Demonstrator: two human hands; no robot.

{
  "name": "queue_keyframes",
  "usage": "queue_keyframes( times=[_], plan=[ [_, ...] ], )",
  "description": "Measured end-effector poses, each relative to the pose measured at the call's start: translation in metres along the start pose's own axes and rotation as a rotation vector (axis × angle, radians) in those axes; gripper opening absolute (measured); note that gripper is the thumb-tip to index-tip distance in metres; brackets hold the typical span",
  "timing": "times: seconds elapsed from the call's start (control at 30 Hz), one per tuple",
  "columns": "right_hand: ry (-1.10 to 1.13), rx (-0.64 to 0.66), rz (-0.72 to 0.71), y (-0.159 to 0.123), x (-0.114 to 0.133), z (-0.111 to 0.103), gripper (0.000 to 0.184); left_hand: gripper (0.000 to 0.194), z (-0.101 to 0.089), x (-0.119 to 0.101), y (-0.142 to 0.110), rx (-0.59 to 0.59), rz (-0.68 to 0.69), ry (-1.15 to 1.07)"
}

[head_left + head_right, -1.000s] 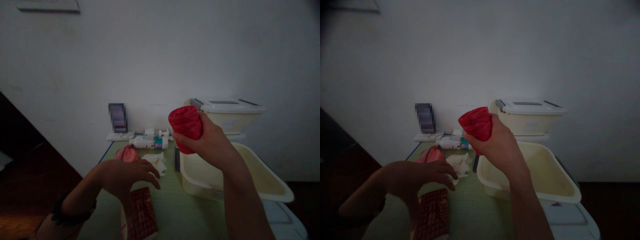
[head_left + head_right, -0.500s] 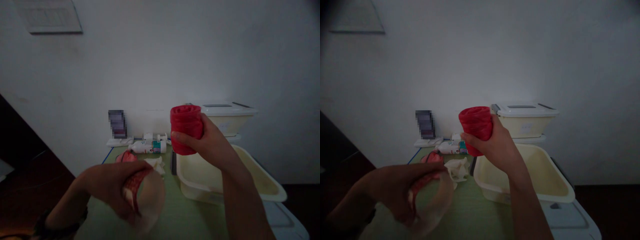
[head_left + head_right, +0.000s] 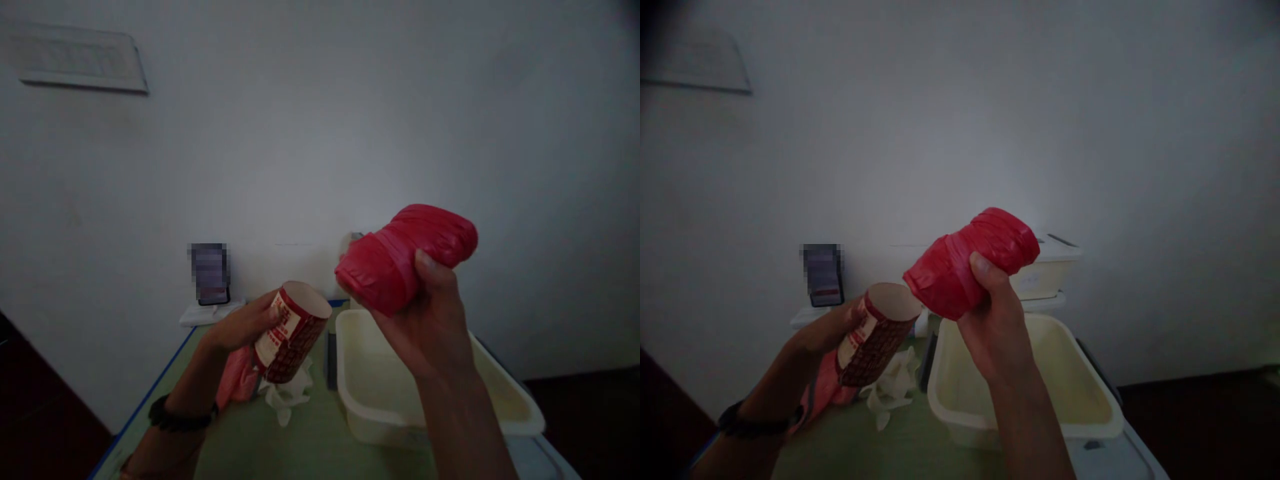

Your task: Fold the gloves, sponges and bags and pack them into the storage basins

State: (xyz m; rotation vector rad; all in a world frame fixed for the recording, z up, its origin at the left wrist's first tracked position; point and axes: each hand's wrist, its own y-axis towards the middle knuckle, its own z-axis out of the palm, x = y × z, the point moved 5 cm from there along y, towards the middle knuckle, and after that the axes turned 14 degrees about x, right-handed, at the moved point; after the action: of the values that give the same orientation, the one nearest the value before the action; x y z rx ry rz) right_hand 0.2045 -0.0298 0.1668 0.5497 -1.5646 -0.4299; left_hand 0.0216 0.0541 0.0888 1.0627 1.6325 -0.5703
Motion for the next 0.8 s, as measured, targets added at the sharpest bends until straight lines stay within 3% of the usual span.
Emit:
queue_keyframes(
  times=[0.1,0.2,0.27,0.33,0.43,0.6,0.8],
  plan=[
    [0.034,0.083,0.026,-0.003,-0.007,0.000,0.052,0.077,0.002,-0.009,-0.002,0.081,0.019,0.048],
    [-0.011,0.208,0.156,-0.012,-0.013,-0.001,0.061,0.093,0.009,-0.020,-0.003,0.185,-0.076,0.091],
    [-0.188,0.178,0.178,-0.017,-0.009,-0.006,0.076,0.098,0.008,-0.027,-0.007,0.121,-0.152,0.220],
    [-0.377,0.143,0.156,-0.019,-0.002,-0.010,0.072,0.096,0.005,-0.035,-0.010,0.036,-0.177,0.379],
    [-0.580,0.174,0.133,-0.018,0.005,-0.010,0.063,0.082,0.005,-0.045,-0.012,-0.042,-0.090,0.516],
    [-0.579,0.297,0.128,-0.019,0.006,-0.006,0.064,0.074,0.005,-0.056,-0.013,-0.128,0.086,0.645],
    [-0.724,0.392,0.075,-0.019,0.007,-0.006,0.055,0.081,0.004,-0.056,-0.015,-0.135,0.097,0.742]
  ],
)
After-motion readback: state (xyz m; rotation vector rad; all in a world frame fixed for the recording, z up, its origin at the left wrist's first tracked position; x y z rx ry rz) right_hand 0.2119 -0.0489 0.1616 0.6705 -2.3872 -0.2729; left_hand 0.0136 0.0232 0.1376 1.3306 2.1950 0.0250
